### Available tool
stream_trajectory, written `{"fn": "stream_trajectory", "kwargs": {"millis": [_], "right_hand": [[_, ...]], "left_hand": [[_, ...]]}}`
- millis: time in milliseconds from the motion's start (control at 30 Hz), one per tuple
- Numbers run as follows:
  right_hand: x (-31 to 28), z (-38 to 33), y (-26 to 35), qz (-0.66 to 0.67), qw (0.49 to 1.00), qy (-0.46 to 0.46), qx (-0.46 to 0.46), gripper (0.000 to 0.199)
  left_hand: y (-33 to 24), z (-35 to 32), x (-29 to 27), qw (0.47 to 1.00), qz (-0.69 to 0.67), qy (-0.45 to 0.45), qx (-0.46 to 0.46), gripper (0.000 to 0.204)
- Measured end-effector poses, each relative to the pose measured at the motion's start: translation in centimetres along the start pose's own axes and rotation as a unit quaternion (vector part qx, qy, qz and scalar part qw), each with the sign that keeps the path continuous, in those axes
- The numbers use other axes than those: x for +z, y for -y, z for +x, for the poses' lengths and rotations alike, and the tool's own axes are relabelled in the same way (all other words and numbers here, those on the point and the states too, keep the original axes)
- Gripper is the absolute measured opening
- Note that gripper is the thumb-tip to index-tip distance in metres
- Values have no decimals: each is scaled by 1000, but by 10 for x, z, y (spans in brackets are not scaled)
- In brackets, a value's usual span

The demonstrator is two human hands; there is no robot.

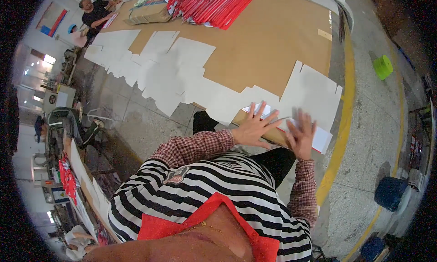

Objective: Manually folding and stacking paper folders at a large workstation.

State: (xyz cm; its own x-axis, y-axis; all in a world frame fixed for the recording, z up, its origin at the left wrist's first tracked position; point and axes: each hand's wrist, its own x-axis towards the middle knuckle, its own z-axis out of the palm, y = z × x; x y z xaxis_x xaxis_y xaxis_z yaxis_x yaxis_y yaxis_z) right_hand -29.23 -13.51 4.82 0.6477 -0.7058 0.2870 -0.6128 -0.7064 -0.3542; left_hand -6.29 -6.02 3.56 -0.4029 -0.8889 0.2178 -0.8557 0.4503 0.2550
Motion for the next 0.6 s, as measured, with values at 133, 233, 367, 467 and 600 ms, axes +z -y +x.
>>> {"fn": "stream_trajectory", "kwargs": {"millis": [133,233,367,467,600], "right_hand": [[7,-42,-13,22,837,-478,265,54],[19,-89,-45,663,468,-486,324,54],[22,-62,-19,535,597,-462,379,50],[15,-17,8,268,910,-239,206,55],[-3,33,13,-27,999,21,5,76]], "left_hand": [[-1,4,-9,999,13,49,16,107],[-8,15,-5,998,21,46,32,109],[-44,48,13,983,-96,72,136,115],[-55,51,31,965,-186,121,142,116],[-12,-10,25,986,-36,164,21,80]]}}
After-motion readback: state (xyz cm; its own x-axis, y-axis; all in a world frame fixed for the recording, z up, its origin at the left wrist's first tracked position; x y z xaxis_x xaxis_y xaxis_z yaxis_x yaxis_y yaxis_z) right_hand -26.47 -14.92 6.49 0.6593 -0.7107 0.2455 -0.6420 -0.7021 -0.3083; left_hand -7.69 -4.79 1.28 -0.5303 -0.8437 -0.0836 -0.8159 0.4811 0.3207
